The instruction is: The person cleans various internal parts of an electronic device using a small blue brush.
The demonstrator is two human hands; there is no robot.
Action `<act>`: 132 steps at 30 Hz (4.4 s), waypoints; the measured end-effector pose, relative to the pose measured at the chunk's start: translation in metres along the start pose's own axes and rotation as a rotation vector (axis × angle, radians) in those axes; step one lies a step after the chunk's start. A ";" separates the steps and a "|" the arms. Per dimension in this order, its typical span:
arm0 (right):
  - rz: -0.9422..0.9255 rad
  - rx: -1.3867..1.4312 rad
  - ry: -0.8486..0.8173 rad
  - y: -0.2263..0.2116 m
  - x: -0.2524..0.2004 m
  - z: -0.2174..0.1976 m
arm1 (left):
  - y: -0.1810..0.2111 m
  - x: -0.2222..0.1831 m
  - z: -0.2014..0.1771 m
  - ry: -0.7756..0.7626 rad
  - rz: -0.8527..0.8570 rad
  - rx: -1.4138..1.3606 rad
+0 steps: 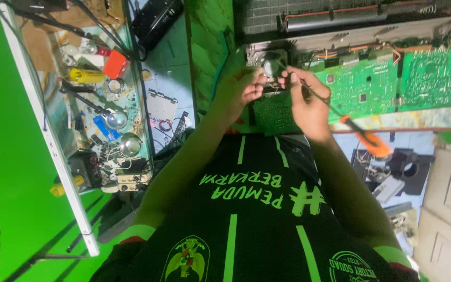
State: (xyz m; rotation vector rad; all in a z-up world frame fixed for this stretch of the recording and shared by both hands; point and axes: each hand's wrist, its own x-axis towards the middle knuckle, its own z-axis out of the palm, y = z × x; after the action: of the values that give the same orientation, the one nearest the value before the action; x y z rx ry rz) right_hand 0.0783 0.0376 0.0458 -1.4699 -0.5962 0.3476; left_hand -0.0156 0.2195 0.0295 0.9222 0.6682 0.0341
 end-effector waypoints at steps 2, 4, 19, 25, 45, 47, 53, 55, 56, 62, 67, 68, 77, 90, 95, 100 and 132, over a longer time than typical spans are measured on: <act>0.111 0.099 0.037 -0.012 -0.003 0.006 | 0.001 0.006 -0.007 -0.038 -0.010 -0.073; 0.181 0.167 0.053 -0.023 -0.005 0.011 | 0.000 0.010 -0.013 -0.057 -0.053 -0.117; 0.156 0.222 0.092 -0.037 -0.001 0.029 | 0.005 0.019 -0.015 -0.244 -0.121 -0.359; 0.188 0.238 0.109 -0.039 0.002 0.028 | 0.005 0.021 -0.014 -0.248 -0.128 -0.381; 0.193 0.272 0.037 -0.030 0.002 0.023 | 0.015 0.013 -0.005 -0.104 0.056 -0.056; 0.203 0.281 0.025 -0.030 0.002 0.021 | 0.014 0.014 -0.008 -0.126 0.060 -0.062; 0.214 0.223 0.001 -0.027 0.001 0.014 | 0.010 0.018 -0.013 -0.227 0.071 -0.053; 0.216 0.221 -0.002 -0.025 0.000 0.013 | 0.007 0.017 -0.014 -0.248 0.087 -0.055; 0.220 0.244 0.002 -0.023 0.000 0.013 | 0.007 0.017 -0.013 -0.255 0.097 -0.055; 0.227 0.311 0.026 -0.018 -0.003 0.012 | 0.008 0.016 -0.014 -0.264 0.085 -0.040; 0.218 0.304 0.021 -0.017 -0.005 0.009 | 0.009 0.017 -0.012 -0.261 0.077 0.017; 0.211 0.305 0.022 -0.017 -0.005 0.009 | 0.009 0.017 -0.011 -0.264 0.076 0.017; 0.221 0.313 0.041 -0.015 -0.007 0.007 | -0.002 0.020 -0.014 -0.271 0.079 -0.011; 0.217 0.143 0.010 0.035 -0.016 -0.003 | -0.022 0.024 -0.043 0.070 0.856 1.233; 0.247 0.066 0.000 0.064 -0.021 0.004 | -0.034 0.019 -0.051 0.079 0.905 1.584; 0.315 -0.256 -0.058 0.069 -0.027 0.005 | -0.040 0.025 -0.055 -0.014 0.723 1.737; 0.116 -0.457 -0.205 0.069 -0.006 0.022 | -0.035 0.018 -0.054 0.029 0.821 1.758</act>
State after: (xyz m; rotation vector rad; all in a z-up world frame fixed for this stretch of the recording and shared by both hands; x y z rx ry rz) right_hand 0.0704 0.0584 -0.0236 -1.9269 -0.7924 0.4779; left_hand -0.0395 0.2420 -0.0284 2.8492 0.1410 0.2082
